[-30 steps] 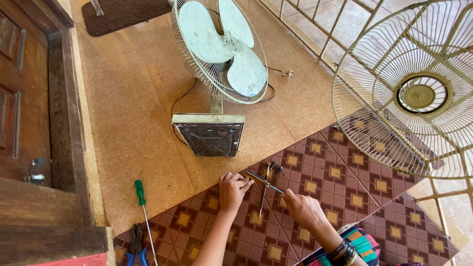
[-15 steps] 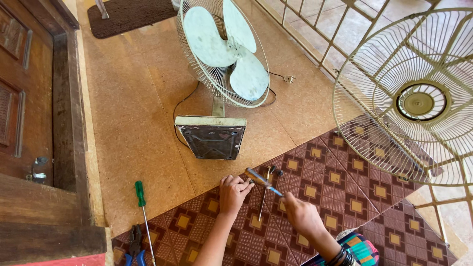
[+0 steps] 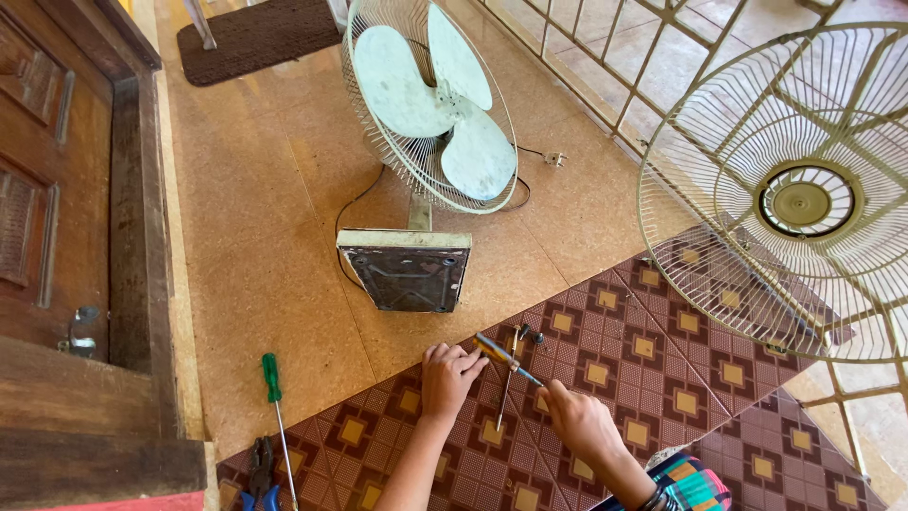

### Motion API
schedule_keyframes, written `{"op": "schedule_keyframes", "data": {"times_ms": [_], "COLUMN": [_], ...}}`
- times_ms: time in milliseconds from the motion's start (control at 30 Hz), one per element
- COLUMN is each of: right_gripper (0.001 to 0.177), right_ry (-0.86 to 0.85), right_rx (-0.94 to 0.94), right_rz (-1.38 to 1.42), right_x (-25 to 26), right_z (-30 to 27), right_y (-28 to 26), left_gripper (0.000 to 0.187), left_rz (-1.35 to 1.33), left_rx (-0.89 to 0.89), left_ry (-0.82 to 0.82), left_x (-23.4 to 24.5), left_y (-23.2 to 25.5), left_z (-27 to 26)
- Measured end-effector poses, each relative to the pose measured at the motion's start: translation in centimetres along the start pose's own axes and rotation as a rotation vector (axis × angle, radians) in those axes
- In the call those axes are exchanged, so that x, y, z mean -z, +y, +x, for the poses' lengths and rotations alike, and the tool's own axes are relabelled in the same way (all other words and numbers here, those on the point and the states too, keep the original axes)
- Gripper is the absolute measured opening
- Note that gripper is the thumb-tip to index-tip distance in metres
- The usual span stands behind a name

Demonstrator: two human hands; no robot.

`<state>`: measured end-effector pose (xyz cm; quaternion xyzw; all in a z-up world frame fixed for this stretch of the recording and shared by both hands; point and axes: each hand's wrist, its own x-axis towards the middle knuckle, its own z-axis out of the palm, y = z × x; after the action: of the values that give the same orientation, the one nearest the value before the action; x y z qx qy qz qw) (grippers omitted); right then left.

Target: The person uses a screwdriver to remove screws from the base of a standing fan. They unscrew multiple fasteners, reposition the fan base, and continue removing screws from different sides.

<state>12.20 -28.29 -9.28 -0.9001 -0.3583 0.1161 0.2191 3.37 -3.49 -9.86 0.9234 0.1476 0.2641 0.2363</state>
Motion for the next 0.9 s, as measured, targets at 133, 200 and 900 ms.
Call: {"op": "schedule_keyframes", "data": {"times_ms": [133, 200, 900], "right_gripper": [0.036, 0.036, 0.035], "right_ry": [0.216, 0.204, 0.005], "right_rx": [0.088, 0.059, -0.126], "right_rz": [0.108, 0.142, 0.048], "right_x": [0.6, 0.9, 4.6], "right_z": [-0.3, -0.2, 0.6], "right_y": [0.0, -0.3, -2.0], "left_gripper": [0.026, 0.027, 0.05], "left_rz": [-0.033, -0.01, -0.119], "left_rx": [0.057, 0.053, -0.012], "left_ry": [-0.022, -0.023, -0.052], "left_x": [0.2, 0.6, 0.3], "left_y": [0.5, 0.7, -0.4], "left_z": [0.1, 0.3, -0.1]}}
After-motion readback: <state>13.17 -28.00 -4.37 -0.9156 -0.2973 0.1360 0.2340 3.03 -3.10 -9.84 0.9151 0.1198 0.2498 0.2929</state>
